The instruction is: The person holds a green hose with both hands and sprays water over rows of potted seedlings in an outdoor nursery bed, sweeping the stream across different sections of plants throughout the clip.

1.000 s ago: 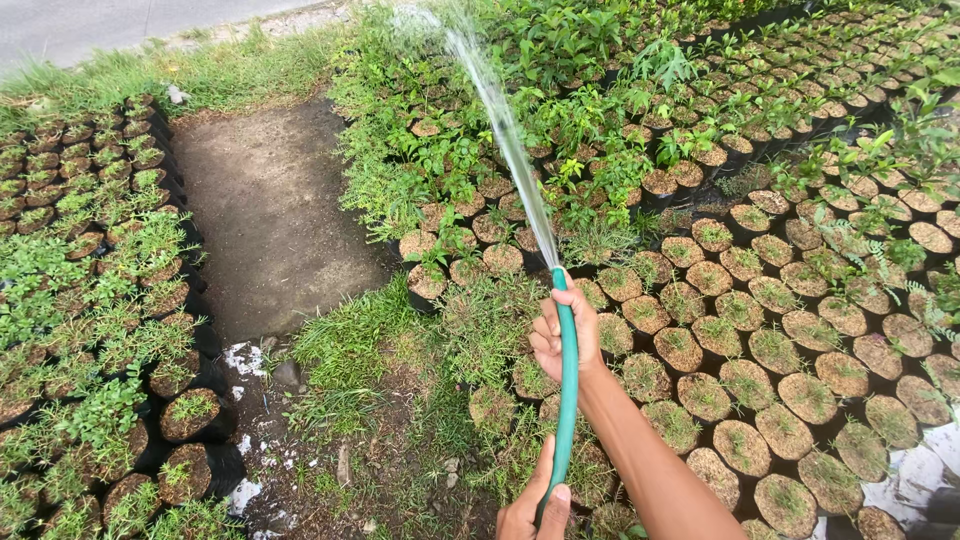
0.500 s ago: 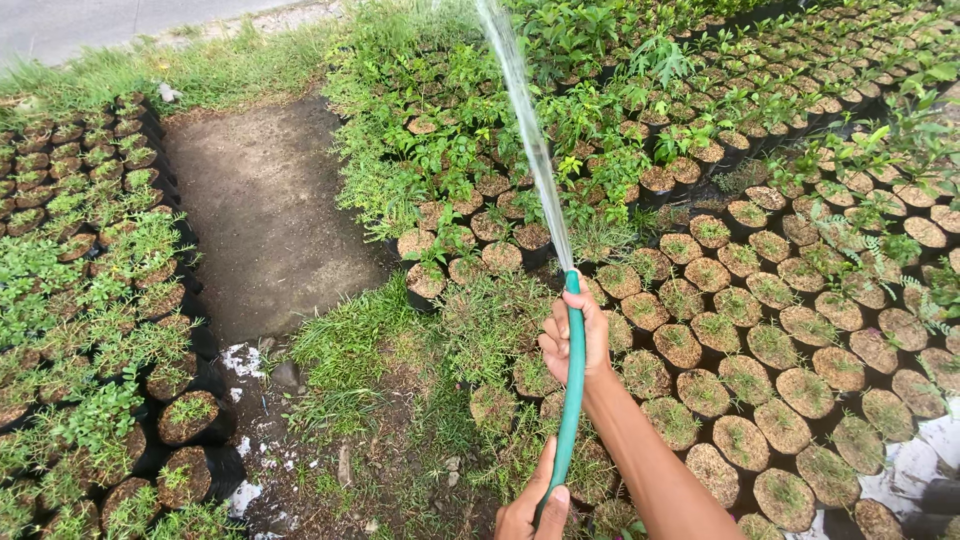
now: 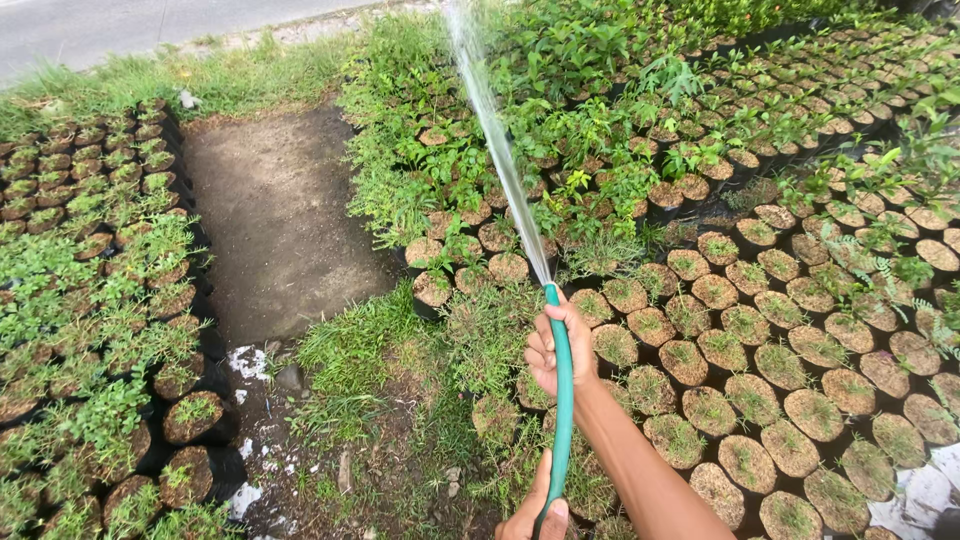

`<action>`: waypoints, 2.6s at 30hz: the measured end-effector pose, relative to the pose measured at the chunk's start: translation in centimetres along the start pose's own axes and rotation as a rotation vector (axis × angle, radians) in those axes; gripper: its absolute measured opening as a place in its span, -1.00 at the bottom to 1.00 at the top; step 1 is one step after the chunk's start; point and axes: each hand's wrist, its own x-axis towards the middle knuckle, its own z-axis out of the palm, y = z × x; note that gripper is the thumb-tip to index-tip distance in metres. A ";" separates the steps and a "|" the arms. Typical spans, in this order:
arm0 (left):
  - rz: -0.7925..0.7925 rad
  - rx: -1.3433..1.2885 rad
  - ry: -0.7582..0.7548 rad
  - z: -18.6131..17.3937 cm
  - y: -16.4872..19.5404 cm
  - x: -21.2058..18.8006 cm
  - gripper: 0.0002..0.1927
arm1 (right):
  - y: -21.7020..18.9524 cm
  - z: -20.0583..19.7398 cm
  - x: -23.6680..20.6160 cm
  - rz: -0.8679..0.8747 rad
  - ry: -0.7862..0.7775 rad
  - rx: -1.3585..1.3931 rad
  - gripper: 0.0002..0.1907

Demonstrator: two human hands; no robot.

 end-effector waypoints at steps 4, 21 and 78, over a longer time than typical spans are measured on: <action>-0.060 -0.034 -0.005 -0.2 0.8 -0.6 -0.31 | 0.4 -0.6 0.4 0.051 0.011 0.033 -0.86; -0.111 -0.079 0.034 0.6 2.8 -1.8 -0.32 | 1.0 -0.9 0.4 0.145 0.039 0.019 -0.89; -0.055 -0.117 0.239 1.1 1.2 -3.2 -0.34 | 4.0 -0.6 -0.1 0.177 0.115 -0.047 -0.81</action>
